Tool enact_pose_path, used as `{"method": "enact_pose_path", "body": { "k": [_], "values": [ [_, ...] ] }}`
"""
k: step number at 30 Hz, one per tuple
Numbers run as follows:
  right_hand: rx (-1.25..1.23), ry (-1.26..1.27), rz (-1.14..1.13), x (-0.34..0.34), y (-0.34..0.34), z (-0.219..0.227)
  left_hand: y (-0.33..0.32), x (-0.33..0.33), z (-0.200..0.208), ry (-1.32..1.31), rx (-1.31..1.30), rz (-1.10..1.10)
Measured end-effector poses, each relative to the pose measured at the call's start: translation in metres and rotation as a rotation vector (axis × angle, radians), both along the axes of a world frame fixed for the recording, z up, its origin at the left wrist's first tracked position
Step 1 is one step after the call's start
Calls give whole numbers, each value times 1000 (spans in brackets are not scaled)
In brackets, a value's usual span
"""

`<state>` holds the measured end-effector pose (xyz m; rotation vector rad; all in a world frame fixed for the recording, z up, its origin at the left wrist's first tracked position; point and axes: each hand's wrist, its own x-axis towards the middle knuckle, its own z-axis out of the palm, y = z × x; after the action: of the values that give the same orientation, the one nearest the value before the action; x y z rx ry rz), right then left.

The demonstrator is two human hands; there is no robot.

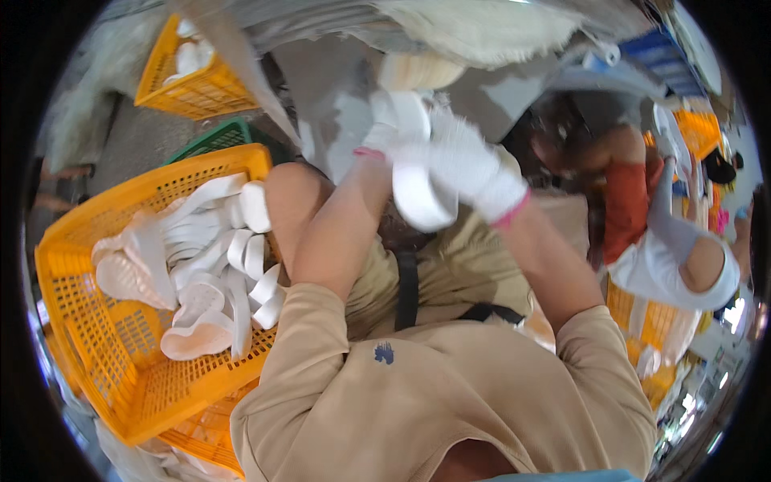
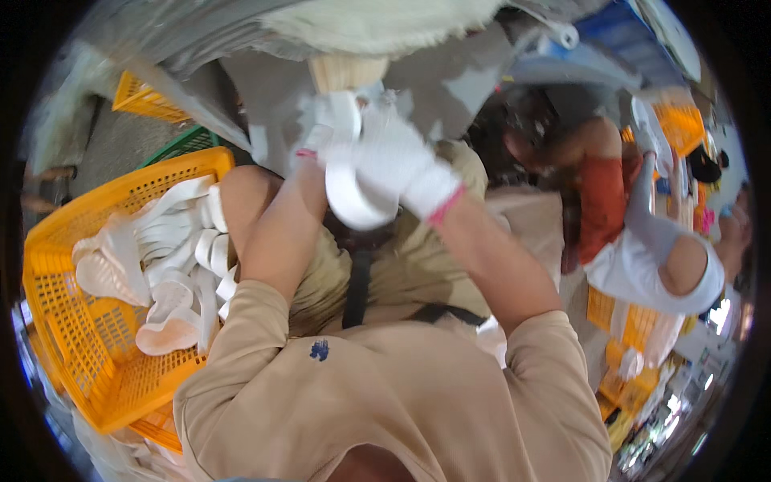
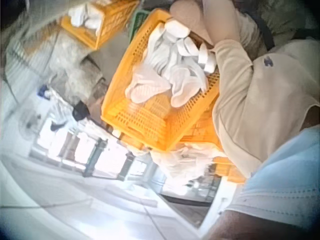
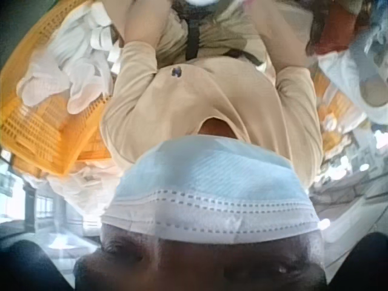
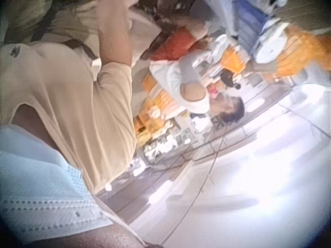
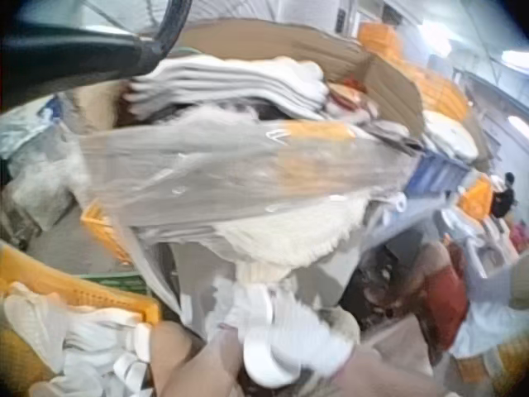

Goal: The person sits on the floor and repeatedly rubs white slipper-like items against a rotating brush to clean them. They pick up each item from a yellow basket, scrub it with both hands, and place it back into the basket.

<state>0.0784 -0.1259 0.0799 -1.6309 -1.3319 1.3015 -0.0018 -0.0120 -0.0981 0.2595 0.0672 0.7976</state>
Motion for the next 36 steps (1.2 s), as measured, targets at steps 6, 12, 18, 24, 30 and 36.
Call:
{"method": "enact_pose_path", "body": {
  "k": [6, 12, 18, 24, 30, 36],
  "values": [
    [454, -734, -10, -13, -67, -8, -53, 12, 32, -38, -330, -59],
    [687, -1012, -50, -6, -69, -15, -45, 21, 17, -175, -307, -158],
    [487, -1094, 48, 4, -11, -4, -6, 16, -6, 458, 581, 296],
    [484, -1032, -69, 0, -2, -17, -24, 18, 10, 451, 27, 126],
    [559, -997, -182, 0, 5, -31, -16, 11, 19, 221, 21, 38],
    [423, -1022, -125, -4, -6, -18, -25, -2, 29, 361, -124, 171]
  ]
}}
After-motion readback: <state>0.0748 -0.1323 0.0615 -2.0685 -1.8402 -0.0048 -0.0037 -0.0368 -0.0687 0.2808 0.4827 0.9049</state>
